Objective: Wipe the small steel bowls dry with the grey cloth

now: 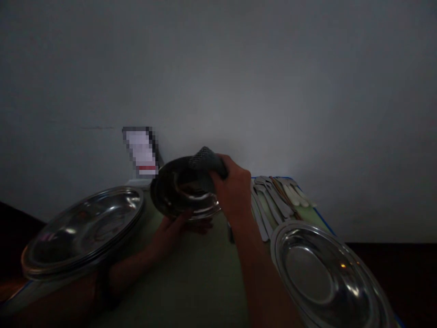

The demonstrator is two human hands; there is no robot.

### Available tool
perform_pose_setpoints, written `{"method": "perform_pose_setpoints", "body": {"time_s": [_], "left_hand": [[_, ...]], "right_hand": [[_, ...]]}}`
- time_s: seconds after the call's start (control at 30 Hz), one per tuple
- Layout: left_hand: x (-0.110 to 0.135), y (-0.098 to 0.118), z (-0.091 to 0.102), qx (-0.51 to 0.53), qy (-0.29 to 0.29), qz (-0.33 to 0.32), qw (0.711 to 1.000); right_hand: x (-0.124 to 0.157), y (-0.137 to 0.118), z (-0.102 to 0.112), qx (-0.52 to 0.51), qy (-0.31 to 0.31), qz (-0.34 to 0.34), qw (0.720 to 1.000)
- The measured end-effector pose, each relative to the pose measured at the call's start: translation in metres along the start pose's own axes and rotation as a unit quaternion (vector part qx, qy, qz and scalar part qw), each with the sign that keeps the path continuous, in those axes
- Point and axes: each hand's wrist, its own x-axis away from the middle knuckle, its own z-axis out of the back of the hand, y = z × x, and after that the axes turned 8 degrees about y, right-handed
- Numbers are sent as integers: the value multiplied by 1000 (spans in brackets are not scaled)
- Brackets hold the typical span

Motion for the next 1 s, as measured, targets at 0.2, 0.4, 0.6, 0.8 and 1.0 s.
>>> {"method": "perform_pose_setpoints", "body": {"time_s": [0.2,0.4,0.6,0.8,1.0], "left_hand": [[-8,-4,2,20,12,39,999],[-7,2,2,-63,58,-24,996],[-9,0,6,-46,43,-48,997],[-12,-5,2,-44,25,-23,998],[-8,-1,0,-86,74,-38,993]], "right_hand": [[12,22,-19,22,-16,-176,984],[-6,8,8,60,-21,-53,997],[1,3,-2,-22,-10,-59,998],[21,30,-30,-33,5,-235,971],[3,21,-7,0,31,-137,990]]}}
